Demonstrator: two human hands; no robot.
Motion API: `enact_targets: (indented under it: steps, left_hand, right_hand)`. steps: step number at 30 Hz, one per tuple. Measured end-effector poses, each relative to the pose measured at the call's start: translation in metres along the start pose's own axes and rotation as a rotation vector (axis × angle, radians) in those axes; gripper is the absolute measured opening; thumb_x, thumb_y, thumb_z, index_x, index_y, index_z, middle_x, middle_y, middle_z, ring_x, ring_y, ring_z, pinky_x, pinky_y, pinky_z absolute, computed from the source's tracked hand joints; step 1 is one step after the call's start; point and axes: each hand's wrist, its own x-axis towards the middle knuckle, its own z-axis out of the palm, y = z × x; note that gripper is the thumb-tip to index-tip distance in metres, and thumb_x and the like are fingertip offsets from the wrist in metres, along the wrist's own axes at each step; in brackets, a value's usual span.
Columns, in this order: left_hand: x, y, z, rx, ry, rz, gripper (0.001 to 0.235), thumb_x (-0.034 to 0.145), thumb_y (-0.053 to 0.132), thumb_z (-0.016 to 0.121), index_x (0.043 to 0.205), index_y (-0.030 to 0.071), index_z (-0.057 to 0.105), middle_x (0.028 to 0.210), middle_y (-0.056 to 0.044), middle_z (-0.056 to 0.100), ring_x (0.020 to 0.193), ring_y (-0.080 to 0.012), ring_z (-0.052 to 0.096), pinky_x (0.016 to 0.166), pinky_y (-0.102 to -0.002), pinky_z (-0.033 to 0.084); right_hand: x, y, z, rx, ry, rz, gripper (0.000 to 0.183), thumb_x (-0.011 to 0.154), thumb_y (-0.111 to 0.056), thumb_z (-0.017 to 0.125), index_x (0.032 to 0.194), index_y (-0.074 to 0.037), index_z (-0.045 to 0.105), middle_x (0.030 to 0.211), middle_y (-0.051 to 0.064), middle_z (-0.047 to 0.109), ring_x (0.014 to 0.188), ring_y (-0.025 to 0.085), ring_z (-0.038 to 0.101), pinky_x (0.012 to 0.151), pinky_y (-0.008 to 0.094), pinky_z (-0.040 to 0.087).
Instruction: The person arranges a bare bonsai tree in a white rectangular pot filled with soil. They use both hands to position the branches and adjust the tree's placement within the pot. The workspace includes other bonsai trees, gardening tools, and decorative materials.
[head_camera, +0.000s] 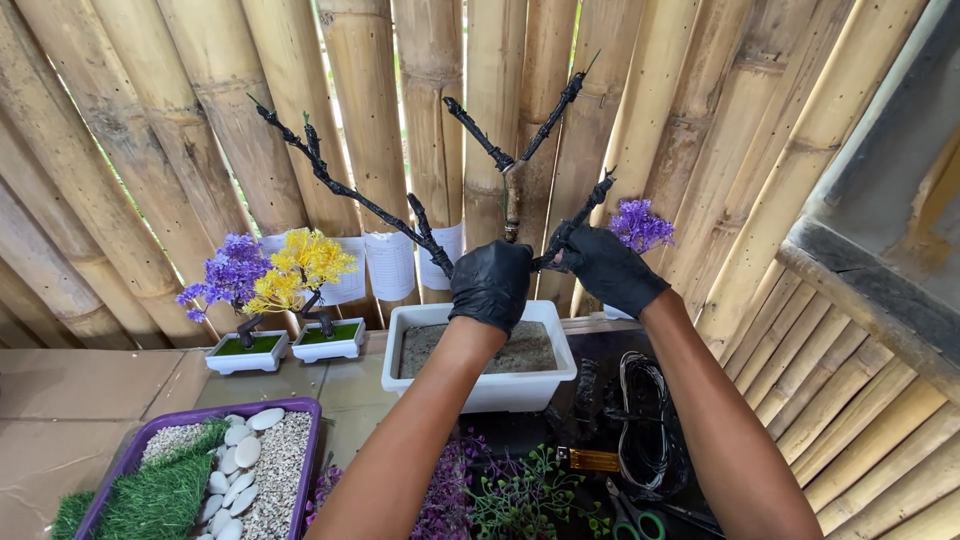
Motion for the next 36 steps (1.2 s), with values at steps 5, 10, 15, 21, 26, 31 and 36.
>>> enact_targets:
  steps: [5,10,15,21,26,31,36]
  left_hand:
    - [-0.002,0.003,-0.015,0.06,-0.02,0.042,0.019,0.083,0.031,0.07,0.085,0.012,0.076,0.063,-0.011,0.07,0.062,-0.0365,0.073,0.049,-0.048,0.058]
    - [-0.016,-0.002,-0.045,0.073,0.014,0.224,0.015,0.082,0.018,0.075,0.097,0.015,0.076,0.066,-0.015,0.072,0.064,-0.0386,0.073,0.05,-0.047,0.06]
    - [-0.022,-0.027,-0.051,0.097,-0.201,0.268,0.021,0.087,0.023,0.067,0.107,0.029,0.067,0.073,-0.008,0.074,0.071,-0.0363,0.075,0.058,-0.049,0.063]
    - [-0.018,-0.044,-0.064,-0.316,-0.287,0.258,0.023,0.09,0.019,0.065,0.112,0.021,0.071,0.09,-0.016,0.077,0.086,-0.0469,0.071,0.071,-0.055,0.062]
    - [-0.021,-0.058,-0.052,-0.559,-0.276,0.312,0.03,0.088,0.016,0.069,0.117,0.014,0.073,0.099,-0.019,0.077,0.093,-0.0503,0.069,0.075,-0.056,0.061]
    - [-0.025,-0.065,-0.061,-0.619,-0.302,0.32,0.026,0.086,0.017,0.067,0.11,0.013,0.076,0.096,-0.017,0.077,0.093,-0.046,0.07,0.077,-0.05,0.059]
    - [-0.034,-0.057,-0.083,-0.717,-0.267,0.308,0.022,0.087,0.015,0.071,0.108,0.013,0.078,0.094,-0.017,0.078,0.093,-0.043,0.072,0.076,-0.044,0.06]
  right_hand:
    - [-0.008,-0.01,-0.007,0.71,-0.005,0.101,0.018,0.103,-0.033,0.059,0.1,-0.017,0.066,0.094,0.002,0.064,0.089,0.02,0.063,0.093,0.026,0.051]
    - [-0.004,-0.02,-0.02,0.057,0.012,0.028,0.019,0.104,-0.034,0.063,0.105,-0.016,0.068,0.097,0.008,0.069,0.1,0.029,0.067,0.095,0.037,0.053]
    - [-0.022,-0.038,-0.033,0.152,0.156,0.088,0.016,0.101,-0.026,0.071,0.112,-0.015,0.068,0.105,0.008,0.071,0.107,0.026,0.07,0.094,0.037,0.056]
    - [-0.051,-0.043,-0.012,0.013,0.156,0.263,0.019,0.09,-0.032,0.08,0.106,-0.025,0.071,0.093,-0.001,0.073,0.091,0.018,0.072,0.085,0.035,0.058]
    - [-0.064,-0.077,0.022,0.165,0.166,0.239,0.014,0.094,-0.022,0.075,0.108,-0.019,0.072,0.098,0.01,0.077,0.098,0.031,0.075,0.086,0.04,0.06]
    - [-0.062,-0.096,0.052,0.154,0.274,0.171,0.017,0.096,-0.022,0.074,0.113,-0.023,0.073,0.099,0.006,0.078,0.097,0.026,0.076,0.081,0.033,0.062]
    - [-0.055,-0.122,0.062,0.025,0.432,-0.01,0.025,0.099,-0.024,0.071,0.124,-0.021,0.071,0.104,0.007,0.079,0.094,0.028,0.075,0.073,0.033,0.065]
